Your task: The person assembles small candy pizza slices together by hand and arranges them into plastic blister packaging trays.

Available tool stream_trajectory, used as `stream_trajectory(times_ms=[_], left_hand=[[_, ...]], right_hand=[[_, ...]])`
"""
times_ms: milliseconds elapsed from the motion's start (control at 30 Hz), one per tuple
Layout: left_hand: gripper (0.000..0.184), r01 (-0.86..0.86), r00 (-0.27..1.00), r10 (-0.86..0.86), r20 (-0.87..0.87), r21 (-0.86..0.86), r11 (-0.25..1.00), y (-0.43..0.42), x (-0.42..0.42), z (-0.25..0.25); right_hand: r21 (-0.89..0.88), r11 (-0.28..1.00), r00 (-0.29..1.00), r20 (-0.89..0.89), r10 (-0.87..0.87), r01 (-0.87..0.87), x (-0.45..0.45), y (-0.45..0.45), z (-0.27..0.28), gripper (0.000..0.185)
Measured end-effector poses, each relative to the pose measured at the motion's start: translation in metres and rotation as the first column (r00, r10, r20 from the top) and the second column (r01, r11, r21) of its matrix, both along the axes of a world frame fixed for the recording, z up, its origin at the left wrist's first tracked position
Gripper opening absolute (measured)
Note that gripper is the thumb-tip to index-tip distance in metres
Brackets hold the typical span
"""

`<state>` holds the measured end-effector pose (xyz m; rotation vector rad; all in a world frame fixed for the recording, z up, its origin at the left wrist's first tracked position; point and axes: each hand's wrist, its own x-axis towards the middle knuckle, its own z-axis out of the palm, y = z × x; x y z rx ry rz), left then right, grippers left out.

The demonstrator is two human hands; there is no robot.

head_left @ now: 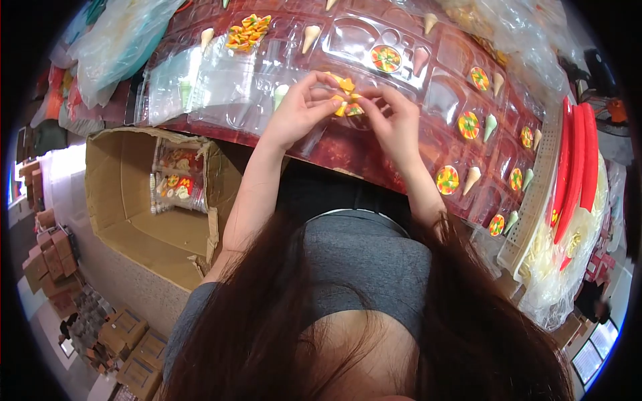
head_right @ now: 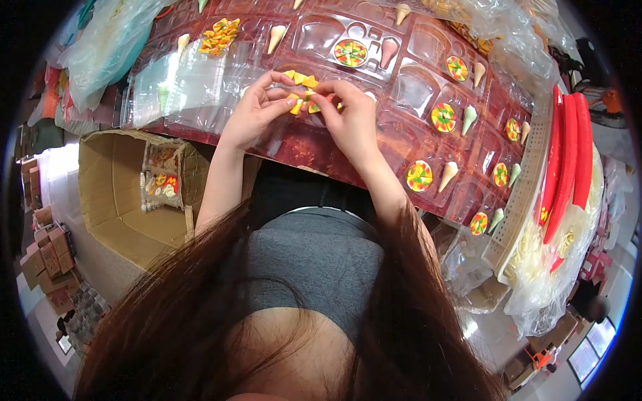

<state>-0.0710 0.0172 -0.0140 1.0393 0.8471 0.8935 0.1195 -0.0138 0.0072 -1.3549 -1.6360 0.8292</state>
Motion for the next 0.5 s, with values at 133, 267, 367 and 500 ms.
stream_trajectory(times_ms=[133, 267, 367, 500], left_hand=[[0.021, -0.065, 0.997, 0.063, -0.05, -0.048, 0.997, -0.001, -0.003, -0.012], [0.022, -0.108, 0.979, 0.101, -0.176, -0.03, 0.994, 0.005, -0.002, -0.023], [0.023, -0.08, 0.984, 0.073, -0.162, -0.034, 0.996, 0.008, -0.003, -0.022], [0.026, -0.075, 0.991, 0.071, -0.116, -0.029, 0.997, 0.006, -0.006, -0.021]], right_hand=[[0.031, 0.998, 0.991, 0.12, 0.053, -0.057, 0.011, -0.005, -0.005, 0.012], [0.218, 0.937, 0.863, 0.487, 0.138, -0.274, 0.013, -0.009, -0.017, 0.009], [0.259, 0.938, 0.872, 0.483, 0.08, -0.229, -0.001, -0.01, -0.019, 0.009], [0.222, 0.964, 0.877, 0.48, 0.02, -0.144, 0.0, -0.011, -0.027, 0.008]])
